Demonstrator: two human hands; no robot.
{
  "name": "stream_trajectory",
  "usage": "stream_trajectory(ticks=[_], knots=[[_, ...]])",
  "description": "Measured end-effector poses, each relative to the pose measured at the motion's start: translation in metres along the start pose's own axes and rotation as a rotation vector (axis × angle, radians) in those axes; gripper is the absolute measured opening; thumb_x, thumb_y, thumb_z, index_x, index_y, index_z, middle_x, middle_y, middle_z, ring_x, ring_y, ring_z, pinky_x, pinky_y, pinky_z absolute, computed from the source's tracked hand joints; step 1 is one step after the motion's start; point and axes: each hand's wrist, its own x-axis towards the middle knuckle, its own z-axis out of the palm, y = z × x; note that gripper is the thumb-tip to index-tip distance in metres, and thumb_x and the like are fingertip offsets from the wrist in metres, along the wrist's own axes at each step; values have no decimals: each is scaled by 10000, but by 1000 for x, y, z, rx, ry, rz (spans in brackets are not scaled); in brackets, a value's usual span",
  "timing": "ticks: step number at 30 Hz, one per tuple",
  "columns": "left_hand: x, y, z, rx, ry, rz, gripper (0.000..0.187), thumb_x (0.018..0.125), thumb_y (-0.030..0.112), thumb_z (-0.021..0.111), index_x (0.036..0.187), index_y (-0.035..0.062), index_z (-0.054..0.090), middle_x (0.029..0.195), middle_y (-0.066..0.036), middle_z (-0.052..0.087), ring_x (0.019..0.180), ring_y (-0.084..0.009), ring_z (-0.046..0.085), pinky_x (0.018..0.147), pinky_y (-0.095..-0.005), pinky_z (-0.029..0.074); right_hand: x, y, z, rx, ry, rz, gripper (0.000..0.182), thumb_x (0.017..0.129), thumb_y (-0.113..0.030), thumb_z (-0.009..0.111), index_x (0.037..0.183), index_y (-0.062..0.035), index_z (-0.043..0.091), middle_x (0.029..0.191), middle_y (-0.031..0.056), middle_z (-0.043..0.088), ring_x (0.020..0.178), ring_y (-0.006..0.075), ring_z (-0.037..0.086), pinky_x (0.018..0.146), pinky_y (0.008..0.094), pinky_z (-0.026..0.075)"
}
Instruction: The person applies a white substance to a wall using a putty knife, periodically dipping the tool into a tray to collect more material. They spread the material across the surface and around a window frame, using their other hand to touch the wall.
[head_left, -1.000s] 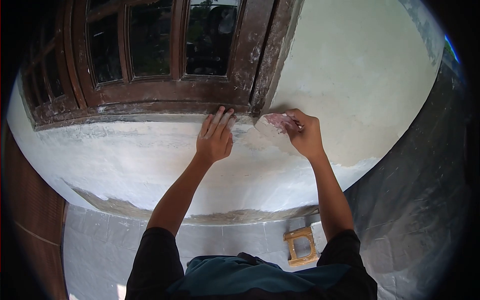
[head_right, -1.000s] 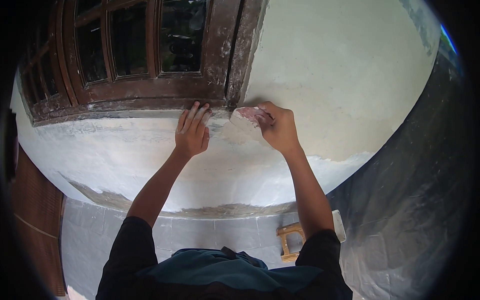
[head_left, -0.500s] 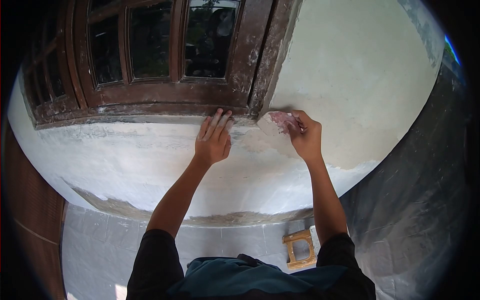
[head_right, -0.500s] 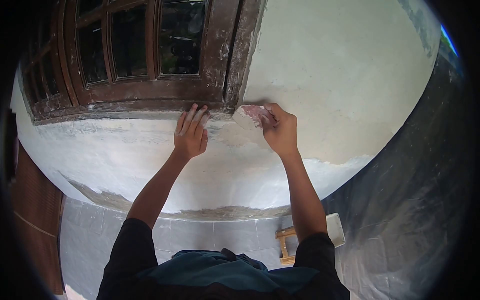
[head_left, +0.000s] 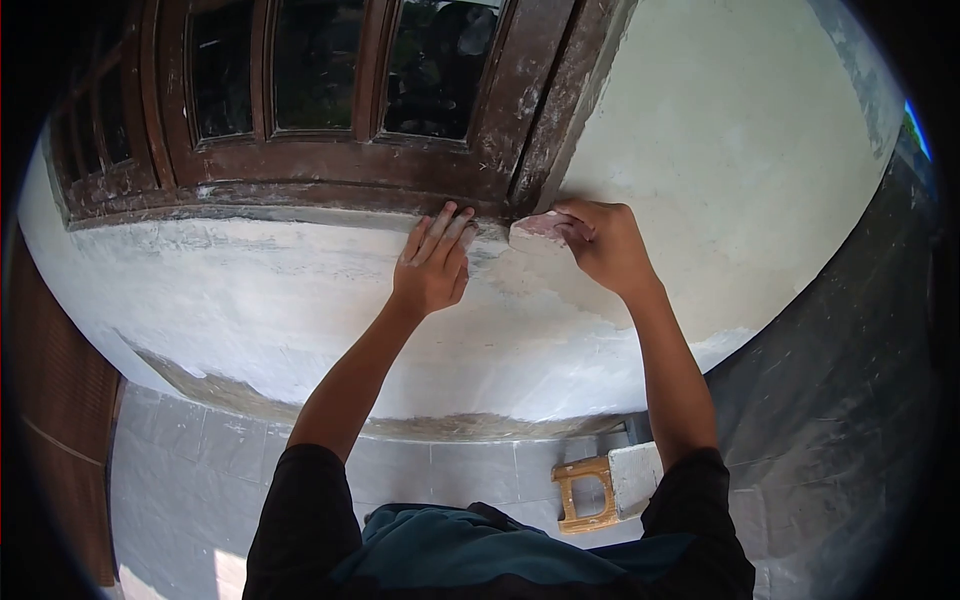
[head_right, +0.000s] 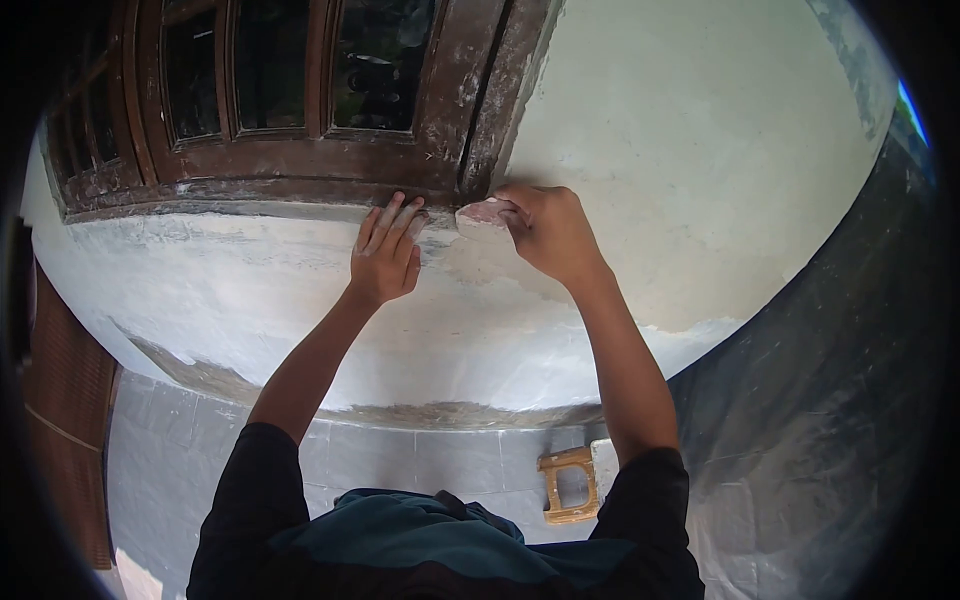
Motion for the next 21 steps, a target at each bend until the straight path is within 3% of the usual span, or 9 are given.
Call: stream_trajectory(ticks=[3,6,10,12,14,16,18,20,21], knots=[[-1,0,1,-5,13,0,414,833,150,478,1230,57,545,1385,-88,479,1347,-284,371,1099,-458,251,-3,-5,-7,8,34,1,222,724,62,627,927,-18,671,775,182,658,675,323,646,617,343,514],[0,1,-1,-10,19,-2,411,830,144,482,1226,57,546,1380,-83,484,1344,-282,376,1099,-457,251,-10,-2,2,-39,-138,24,203,721,54,639,907,-17,677,748,184,653,675,323,647,619,345,512],[3,3,-5,-1,44,-6,381,803,125,526,1174,49,572,1363,-85,506,1333,-261,401,1091,-428,282,4,-2,-2,-102,-132,31,200,713,56,634,898,-8,677,738,185,649,655,325,640,614,351,503],[3,2,-4,4,53,0,372,803,126,528,1163,50,581,1361,-86,508,1331,-262,404,1092,-423,282,8,-4,-9,10,44,47,219,712,56,630,915,-10,678,740,184,646,646,325,633,622,353,500],[2,1,-2,0,50,-2,389,808,133,512,1185,56,568,1367,-83,500,1337,-265,392,1095,-434,270,5,-9,-11,5,-15,72,225,714,52,630,926,-7,677,745,187,645,640,316,634,616,340,497],[0,1,1,-7,44,-4,406,814,140,495,1208,62,556,1372,-79,493,1344,-267,381,1099,-446,258,-1,-5,2,-18,-201,-6,232,726,75,653,954,32,659,780,191,667,664,228,665,636,292,505],[1,1,-1,-10,49,0,409,807,135,500,1206,61,557,1371,-77,496,1342,-268,383,1096,-446,265,-1,-2,9,-12,-233,45,216,733,79,646,945,36,655,772,190,662,662,204,652,645,277,498],[2,2,-3,-1,53,-2,390,810,134,508,1186,56,570,1365,-80,503,1337,-262,395,1097,-432,272,5,-2,4,27,-17,75,191,719,64,616,893,13,675,744,186,650,623,289,638,595,314,492],[2,2,-4,1,58,-4,370,812,134,517,1166,51,584,1360,-83,511,1331,-256,406,1098,-419,279,7,-6,-4,88,12,96,201,717,77,621,900,15,673,741,177,653,617,272,637,600,309,494]])
